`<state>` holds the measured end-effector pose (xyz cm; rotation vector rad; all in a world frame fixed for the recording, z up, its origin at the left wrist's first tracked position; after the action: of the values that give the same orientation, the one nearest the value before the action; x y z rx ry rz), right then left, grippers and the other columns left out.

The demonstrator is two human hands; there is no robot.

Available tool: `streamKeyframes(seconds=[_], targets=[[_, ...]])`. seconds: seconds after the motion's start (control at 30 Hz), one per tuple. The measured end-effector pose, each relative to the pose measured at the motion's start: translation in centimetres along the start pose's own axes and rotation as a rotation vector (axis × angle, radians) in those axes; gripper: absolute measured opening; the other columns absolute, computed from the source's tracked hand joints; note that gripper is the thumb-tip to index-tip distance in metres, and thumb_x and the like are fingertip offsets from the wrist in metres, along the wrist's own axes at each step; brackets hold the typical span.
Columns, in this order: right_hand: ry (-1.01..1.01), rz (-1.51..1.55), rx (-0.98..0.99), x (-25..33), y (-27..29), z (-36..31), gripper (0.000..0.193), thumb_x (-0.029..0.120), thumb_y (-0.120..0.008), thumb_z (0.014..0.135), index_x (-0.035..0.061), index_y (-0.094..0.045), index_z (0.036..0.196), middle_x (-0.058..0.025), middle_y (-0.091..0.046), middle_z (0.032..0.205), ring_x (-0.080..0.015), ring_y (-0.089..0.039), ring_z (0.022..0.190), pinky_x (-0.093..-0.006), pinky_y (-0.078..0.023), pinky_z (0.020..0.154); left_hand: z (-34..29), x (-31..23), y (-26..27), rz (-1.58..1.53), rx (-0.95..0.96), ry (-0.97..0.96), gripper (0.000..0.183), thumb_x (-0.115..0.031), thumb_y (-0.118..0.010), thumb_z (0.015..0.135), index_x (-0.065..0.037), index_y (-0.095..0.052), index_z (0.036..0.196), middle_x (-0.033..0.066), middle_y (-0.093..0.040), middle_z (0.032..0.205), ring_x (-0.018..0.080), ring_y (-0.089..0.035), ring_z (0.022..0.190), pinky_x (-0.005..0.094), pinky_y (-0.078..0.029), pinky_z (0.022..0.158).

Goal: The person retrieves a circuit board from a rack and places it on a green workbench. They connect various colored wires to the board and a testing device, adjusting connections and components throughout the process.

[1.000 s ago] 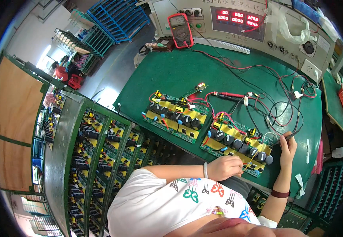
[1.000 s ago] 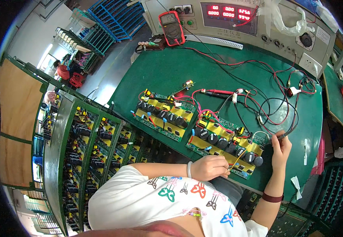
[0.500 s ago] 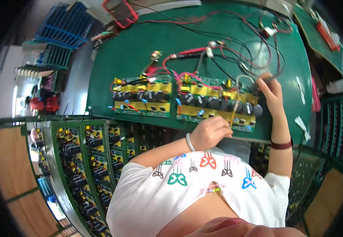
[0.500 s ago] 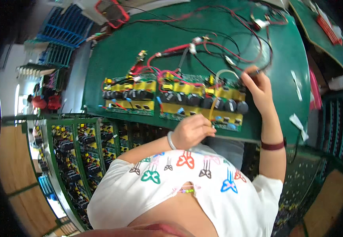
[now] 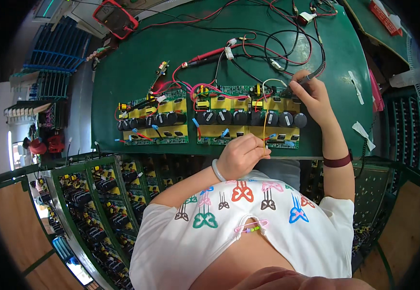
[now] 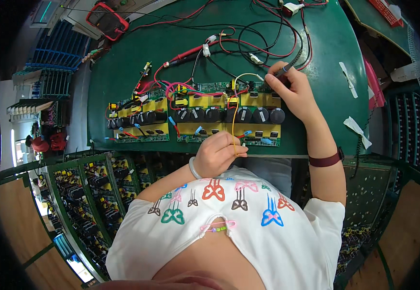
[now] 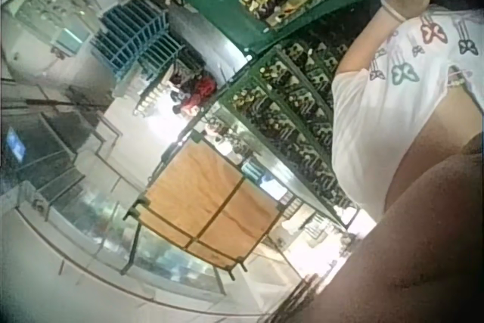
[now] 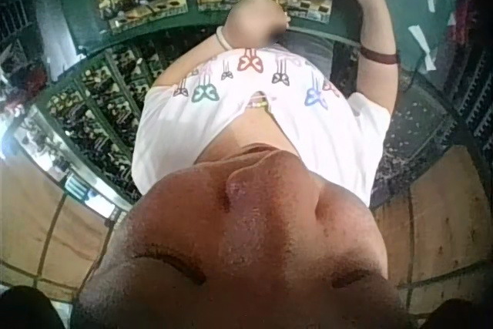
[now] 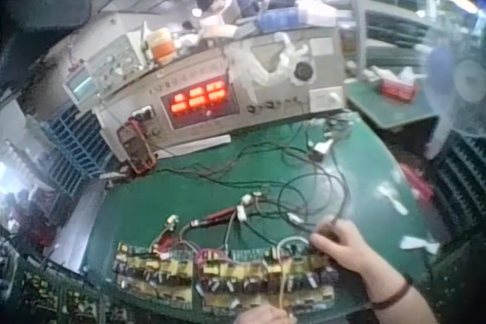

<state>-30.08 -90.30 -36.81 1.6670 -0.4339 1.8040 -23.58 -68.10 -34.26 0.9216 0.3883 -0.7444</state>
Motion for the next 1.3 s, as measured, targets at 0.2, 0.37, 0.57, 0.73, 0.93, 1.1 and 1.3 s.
streamKeyframes(seconds=[0.2,0.37,0.57,0.73,0.93,1.1,1.3], targets=[[-0.005,-0.053,-0.017,-0.2,0.0,0.2,0.014,0.016,-0.066,0.096,0.0039,-0.06,0.093,0.0056,-0.05,0.071,-0.0037,-0.044,0.065,-0.0233,-0.035,0.058,-0.2,-0.1,0.1,-0.003,-0.011,0.01,0.027,-0.003,-0.082,0.069,-0.004,-0.068,0.092,0.0091,-0.063,0.084,0.0267,-0.063,0.073,0.0363,-0.051,0.062],[0.069,-0.133,-0.067,0.0,0.2,0.1,0.013,0.014,-0.067,0.095,0.0035,-0.061,0.09,0.0043,-0.052,0.072,-0.0046,-0.045,0.065,-0.0246,-0.036,0.058,0.0,-0.5,0.6,-0.024,0.001,-0.018,0.019,-0.005,-0.078,0.073,-0.004,-0.067,0.088,0.0085,-0.064,0.088,0.0266,-0.064,0.078,0.0372,-0.052,0.066],[0.028,-0.049,-0.026,-0.6,-0.2,0.1,0.012,0.012,-0.065,0.096,0.0041,-0.059,0.089,0.0049,-0.053,0.071,-0.004,-0.047,0.065,-0.0224,-0.038,0.058,-0.5,-0.4,0.4,-0.009,-0.04,-0.018,0.017,-0.006,-0.077,0.076,-0.003,-0.065,0.087,0.0084,-0.061,0.086,0.0265,-0.062,0.078,0.0376,-0.052,0.067],[0.045,-0.052,-0.05,-1.4,0.2,0.3,0.016,0.013,-0.065,0.096,0.0037,-0.058,0.086,0.0044,-0.053,0.072,-0.0054,-0.046,0.068,-0.0236,-0.037,0.06,-0.4,-0.6,0.5,-0.013,-0.056,-0.024,0.016,-0.007,-0.076,0.078,-0.003,-0.063,0.086,0.008,-0.06,0.087,0.0269,-0.062,0.078,0.0372,-0.051,0.068],[0.037,-0.099,-0.055,-0.3,0.3,0.1,0.016,0.013,-0.067,0.095,0.0024,-0.059,0.086,0.0039,-0.053,0.072,-0.0051,-0.045,0.066,-0.0236,-0.035,0.059,-0.8,-0.6,0.2,-0.006,-0.06,-0.023,0.014,-0.009,-0.075,0.08,-0.004,-0.063,0.085,0.008,-0.06,0.089,0.0269,-0.062,0.083,0.0376,-0.052,0.073],[0.016,-0.211,-0.05,0.4,-0.1,0.3,0.015,0.013,-0.067,0.095,0.0015,-0.061,0.088,0.0033,-0.054,0.07,-0.0052,-0.048,0.066,-0.0242,-0.038,0.059,-0.9,-0.5,0.3,0.031,-0.043,-0.026,0.014,-0.011,-0.075,0.08,-0.005,-0.065,0.086,0.0077,-0.061,0.09,0.0265,-0.063,0.085,0.0372,-0.053,0.075],[0.027,-0.035,-0.257,1.7,4.0,1.6,0.017,0.016,-0.064,0.097,0.001,-0.063,0.088,0.0001,-0.059,0.075,-0.0076,-0.052,0.069,-0.0253,-0.041,0.062,1.3,-1.9,1.6,-0.048,0.015,-0.075,0.014,-0.015,-0.076,0.081,-0.005,-0.067,0.086,0.0077,-0.062,0.089,0.0265,-0.064,0.084,0.0361,-0.053,0.074]])
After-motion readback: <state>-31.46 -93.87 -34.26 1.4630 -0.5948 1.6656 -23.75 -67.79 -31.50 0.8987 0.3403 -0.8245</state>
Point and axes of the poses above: each hand's wrist, its own z-axis towards the middle knuckle, its own y-axis out of the back of the hand, x = y × z, the point moved 8 cm from there along z, towards the middle knuckle
